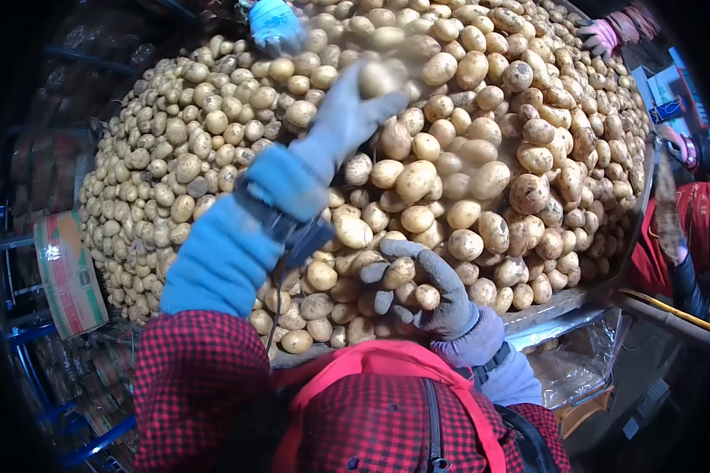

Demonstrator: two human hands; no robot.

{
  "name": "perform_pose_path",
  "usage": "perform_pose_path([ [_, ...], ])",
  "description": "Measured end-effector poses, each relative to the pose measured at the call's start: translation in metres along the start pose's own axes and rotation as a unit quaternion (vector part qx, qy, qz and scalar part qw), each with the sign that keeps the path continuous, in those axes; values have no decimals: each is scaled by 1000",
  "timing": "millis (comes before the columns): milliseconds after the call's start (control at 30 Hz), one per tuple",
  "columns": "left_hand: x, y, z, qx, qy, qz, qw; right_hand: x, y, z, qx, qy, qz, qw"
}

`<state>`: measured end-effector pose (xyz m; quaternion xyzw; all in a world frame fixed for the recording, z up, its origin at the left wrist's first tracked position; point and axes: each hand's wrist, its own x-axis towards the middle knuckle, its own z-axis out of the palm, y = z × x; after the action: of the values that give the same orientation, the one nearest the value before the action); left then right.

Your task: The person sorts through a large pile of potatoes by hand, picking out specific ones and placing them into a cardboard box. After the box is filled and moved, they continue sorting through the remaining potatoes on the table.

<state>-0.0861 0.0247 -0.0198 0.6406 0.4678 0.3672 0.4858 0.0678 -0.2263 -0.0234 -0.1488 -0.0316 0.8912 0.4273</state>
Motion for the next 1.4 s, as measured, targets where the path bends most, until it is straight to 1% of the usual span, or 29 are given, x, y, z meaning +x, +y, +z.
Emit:
perform_pose_path([
  [33,15,20,11,53,-27,39,997,0,1,-2,-3,7,-1,1000],
  [67,42,3,22,-31,-48,43,997,1,4,-6,-1,-7,-6,1000],
  [100,39,44,34,-57,-63,23,996,2,4,-7,3,-22,-13,1000],
  [133,51,55,33,-53,-117,88,988,-1,1,-5,-78,-13,-33,996],
  [167,60,60,26,-46,-171,149,973,-2,1,-6,-71,-10,-38,997],
  [200,59,66,22,-25,-161,149,975,-1,0,-8,-67,-22,-26,997],
  [233,49,72,12,14,-149,138,979,0,0,-10,-63,-36,-13,997],
  [300,33,61,-10,174,-111,177,962,-2,-3,-5,-103,-36,-23,994],
  [367,11,29,-43,412,-68,290,861,-2,-4,-4,-89,-31,-20,995],
  [400,-2,17,-57,412,-68,288,862,-2,-4,-4,-88,-31,-19,996],
  [467,-24,-4,-78,563,-124,244,780,-1,-1,-7,-59,-33,-21,997],
  [500,-28,-15,-84,563,-123,243,780,-1,-1,-9,-60,-33,-20,997],
  [567,-34,-28,-92,648,-96,221,723,1,1,-12,-54,-44,-19,997],
  [600,-26,-31,-91,662,-80,192,720,2,-2,-8,-60,-46,-15,997],
  [633,-20,-33,-88,661,-77,194,721,0,-5,-4,-101,-41,-26,994],
  [700,-16,-29,-77,661,-140,208,707,-2,-2,-4,-139,-33,-35,989],
  [767,-10,-32,-72,679,-144,214,687,0,-1,-10,-73,-43,-20,996],
  [833,0,-32,-70,681,-124,270,669,1,-3,-8,-93,-43,-27,994],
  [867,7,-33,-69,708,-118,274,640,1,-4,-8,-115,-43,-30,992],
  [900,17,-37,-74,708,-118,274,640,2,-4,-8,-115,-42,-29,992],
  [967,41,-49,-87,681,-76,331,649,3,-5,-8,-113,-45,-21,992],
  [1000,52,-39,-90,649,-50,332,683,3,-5,-8,-115,-42,-21,992],
  [1033,66,-27,-92,662,-27,299,687,2,-4,-8,-116,-44,-28,992],
  [1100,94,-16,-90,726,52,292,621,2,-2,-8,-120,-49,-34,991],
  [1200,127,-4,-88,754,85,171,628,0,-1,-8,-31,-44,-11,999],
  [1233,123,-5,-83,757,127,165,620,0,-2,-9,-30,-46,-17,998],
  [1300,99,5,-82,705,104,269,648,1,-2,-11,-89,-62,-27,994],
  [1333,85,6,-83,708,99,269,646,1,-1,-11,-83,-63,-29,994],
  [1400,57,7,-86,596,-81,254,758,1,-3,-10,-120,-62,-36,990],
])
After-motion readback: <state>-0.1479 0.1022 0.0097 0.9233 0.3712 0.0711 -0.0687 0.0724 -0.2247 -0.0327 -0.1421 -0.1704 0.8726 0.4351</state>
